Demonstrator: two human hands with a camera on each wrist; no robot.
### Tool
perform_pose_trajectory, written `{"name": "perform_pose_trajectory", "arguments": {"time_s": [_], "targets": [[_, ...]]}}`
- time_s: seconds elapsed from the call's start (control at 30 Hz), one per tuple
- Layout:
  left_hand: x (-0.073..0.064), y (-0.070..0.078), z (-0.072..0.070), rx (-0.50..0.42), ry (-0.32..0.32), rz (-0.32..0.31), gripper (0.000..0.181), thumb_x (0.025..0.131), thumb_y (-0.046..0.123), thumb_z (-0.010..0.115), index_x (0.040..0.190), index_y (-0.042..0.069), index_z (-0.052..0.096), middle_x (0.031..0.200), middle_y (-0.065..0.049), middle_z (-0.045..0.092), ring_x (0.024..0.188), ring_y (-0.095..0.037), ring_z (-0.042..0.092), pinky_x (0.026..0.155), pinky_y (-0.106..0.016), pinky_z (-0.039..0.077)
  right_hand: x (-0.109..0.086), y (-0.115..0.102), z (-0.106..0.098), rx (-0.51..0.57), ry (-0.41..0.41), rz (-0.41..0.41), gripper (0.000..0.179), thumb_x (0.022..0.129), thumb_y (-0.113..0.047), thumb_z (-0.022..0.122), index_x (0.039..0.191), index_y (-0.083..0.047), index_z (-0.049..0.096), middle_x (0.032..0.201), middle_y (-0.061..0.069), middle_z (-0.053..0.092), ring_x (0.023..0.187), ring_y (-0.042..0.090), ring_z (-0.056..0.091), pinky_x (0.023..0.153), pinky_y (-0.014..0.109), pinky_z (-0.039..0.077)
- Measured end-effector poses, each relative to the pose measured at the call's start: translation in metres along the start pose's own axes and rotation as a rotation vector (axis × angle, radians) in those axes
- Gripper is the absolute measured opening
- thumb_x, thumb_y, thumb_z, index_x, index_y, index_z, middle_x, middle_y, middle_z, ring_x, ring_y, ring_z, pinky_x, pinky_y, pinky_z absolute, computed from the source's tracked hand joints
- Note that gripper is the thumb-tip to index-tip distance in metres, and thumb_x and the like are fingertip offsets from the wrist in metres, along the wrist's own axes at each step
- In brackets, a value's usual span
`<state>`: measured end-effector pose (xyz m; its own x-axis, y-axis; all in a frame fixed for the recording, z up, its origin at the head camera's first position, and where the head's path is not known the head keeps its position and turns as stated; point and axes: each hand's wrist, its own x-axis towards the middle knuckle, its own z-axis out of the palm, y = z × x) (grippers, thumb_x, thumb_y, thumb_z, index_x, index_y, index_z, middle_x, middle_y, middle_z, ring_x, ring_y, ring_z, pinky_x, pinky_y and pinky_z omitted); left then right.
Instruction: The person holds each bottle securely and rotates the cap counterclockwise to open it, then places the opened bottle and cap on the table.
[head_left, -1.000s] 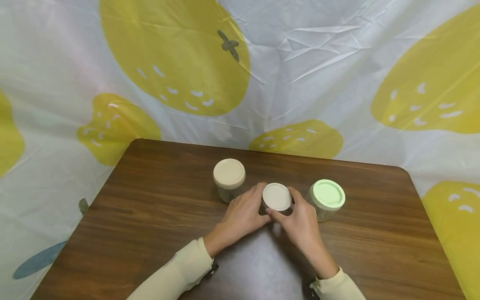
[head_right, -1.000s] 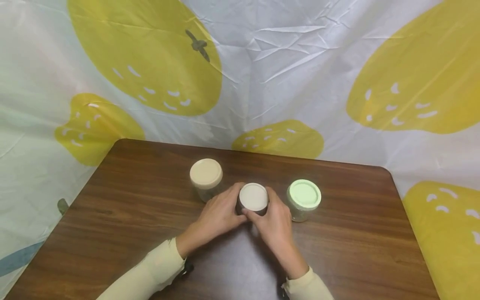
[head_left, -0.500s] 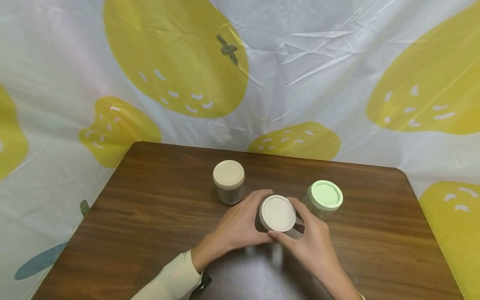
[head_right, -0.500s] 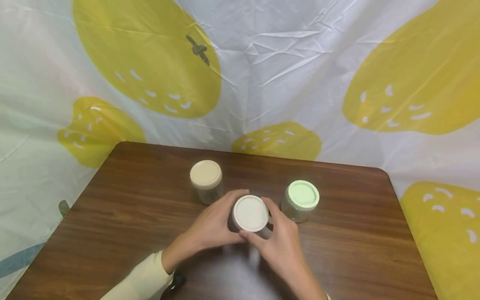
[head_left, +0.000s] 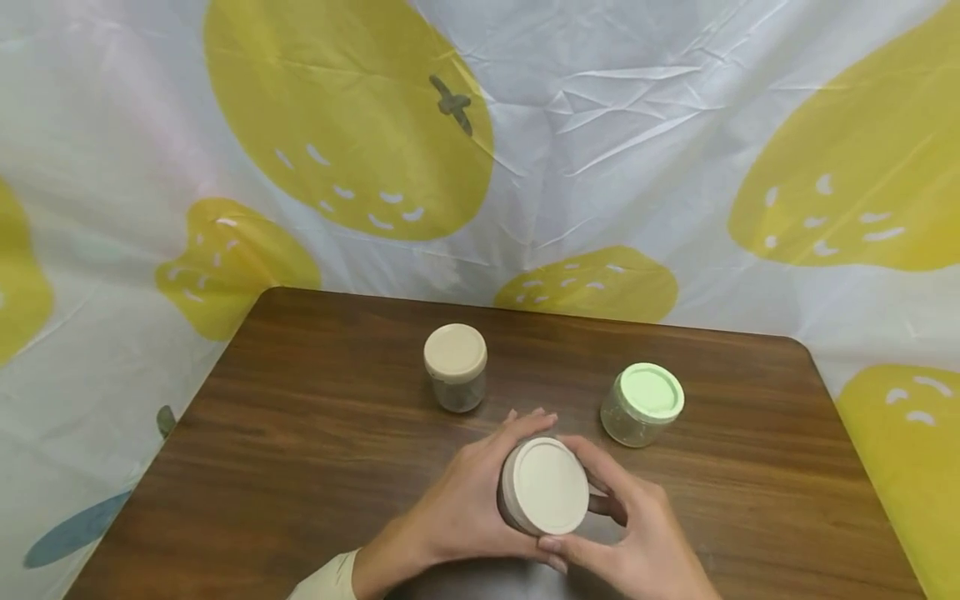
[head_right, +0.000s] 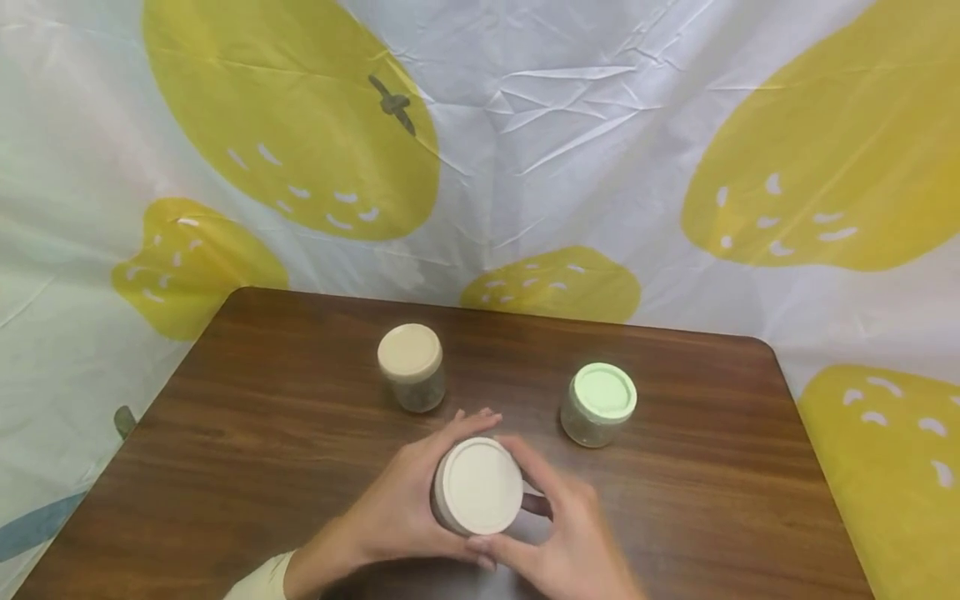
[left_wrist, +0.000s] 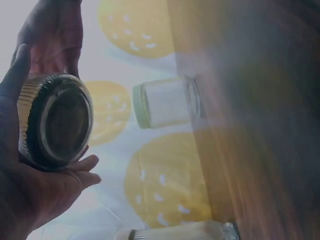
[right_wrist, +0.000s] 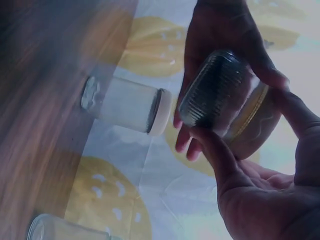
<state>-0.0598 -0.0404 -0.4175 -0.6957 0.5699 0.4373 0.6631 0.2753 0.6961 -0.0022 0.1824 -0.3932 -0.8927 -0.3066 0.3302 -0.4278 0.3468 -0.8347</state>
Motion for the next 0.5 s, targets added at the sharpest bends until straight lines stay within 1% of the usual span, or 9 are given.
{"name": "perform_pose_trajectory", "arguments": {"time_s": [0.07, 0.13, 0.2, 0.23, 0.3, 0.37, 0.43, 0.5], "targets": [[-0.007, 0.004, -0.001, 0.023, 0.004, -0.006, 0.124, 0.056, 0.046, 0.104, 0.159, 0.017, 0.042, 0.155, -0.004, 0.059, 0.142, -0.022, 0.059, 0.123, -0.047, 0.042, -0.003, 0.000, 0.002, 0.024, -0.017, -0.032, 0.089, 0.074, -0.009, 0.096, 0.152, -0.010, 0.053, 0.140, 0.010, 0.067, 0.116, 0.004, 0.070, 0.085, 0.026, 0.064], [-0.014, 0.007, -0.003, 0.031, -0.001, -0.028, 0.119, 0.059, 0.045, 0.103, 0.158, 0.017, 0.043, 0.151, -0.003, 0.063, 0.138, -0.022, 0.063, 0.120, -0.048, 0.047, -0.005, 0.001, 0.005, 0.046, -0.037, -0.041, 0.091, 0.074, -0.009, 0.095, 0.154, -0.008, 0.051, 0.142, 0.010, 0.066, 0.116, 0.004, 0.070, 0.086, 0.025, 0.063], [-0.019, 0.010, -0.003, 0.025, -0.008, -0.057, 0.113, 0.062, 0.043, 0.102, 0.157, 0.015, 0.046, 0.147, -0.001, 0.065, 0.136, -0.022, 0.064, 0.117, -0.049, 0.050, -0.008, 0.002, 0.008, 0.038, -0.051, -0.040, 0.092, 0.075, -0.011, 0.095, 0.155, -0.009, 0.049, 0.143, 0.009, 0.066, 0.118, 0.004, 0.069, 0.089, 0.024, 0.062], [-0.022, 0.010, -0.004, 0.016, -0.015, -0.077, 0.110, 0.064, 0.041, 0.102, 0.156, 0.015, 0.047, 0.144, 0.000, 0.067, 0.134, -0.021, 0.065, 0.114, -0.047, 0.052, -0.009, 0.003, 0.009, 0.012, -0.051, -0.048, 0.093, 0.075, -0.013, 0.096, 0.156, -0.009, 0.049, 0.143, 0.008, 0.066, 0.119, 0.004, 0.069, 0.090, 0.023, 0.062], [-0.025, 0.011, -0.003, -0.007, -0.030, -0.109, 0.107, 0.065, 0.038, 0.101, 0.154, 0.015, 0.048, 0.143, 0.001, 0.067, 0.131, -0.019, 0.067, 0.110, -0.043, 0.055, -0.011, 0.005, 0.012, -0.075, -0.048, -0.055, 0.094, 0.076, -0.021, 0.096, 0.157, -0.011, 0.048, 0.143, 0.004, 0.068, 0.119, 0.004, 0.069, 0.094, 0.021, 0.059], [-0.026, 0.011, -0.002, -0.010, -0.043, -0.130, 0.105, 0.064, 0.036, 0.101, 0.153, 0.014, 0.050, 0.141, 0.002, 0.068, 0.127, -0.016, 0.068, 0.107, -0.037, 0.057, -0.013, 0.006, 0.012, -0.194, -0.039, -0.073, 0.095, 0.077, -0.030, 0.095, 0.158, -0.014, 0.047, 0.142, 0.002, 0.069, 0.121, 0.005, 0.068, 0.097, 0.021, 0.057], [-0.027, 0.010, -0.001, 0.009, -0.054, -0.137, 0.103, 0.064, 0.036, 0.101, 0.152, 0.015, 0.051, 0.137, 0.004, 0.069, 0.119, -0.012, 0.070, 0.100, -0.031, 0.059, -0.015, 0.007, 0.013, -0.315, -0.034, -0.094, 0.098, 0.079, -0.037, 0.094, 0.160, -0.015, 0.044, 0.143, 0.001, 0.068, 0.123, 0.009, 0.069, 0.098, 0.026, 0.057], [-0.028, 0.008, 0.000, 0.048, -0.063, -0.128, 0.101, 0.063, 0.038, 0.101, 0.149, 0.015, 0.052, 0.135, 0.004, 0.070, 0.115, -0.010, 0.070, 0.098, -0.028, 0.059, -0.017, 0.006, 0.014, -0.409, -0.046, -0.080, 0.099, 0.081, -0.043, 0.091, 0.163, -0.018, 0.040, 0.148, -0.001, 0.065, 0.126, 0.013, 0.068, 0.098, 0.032, 0.059]]}}
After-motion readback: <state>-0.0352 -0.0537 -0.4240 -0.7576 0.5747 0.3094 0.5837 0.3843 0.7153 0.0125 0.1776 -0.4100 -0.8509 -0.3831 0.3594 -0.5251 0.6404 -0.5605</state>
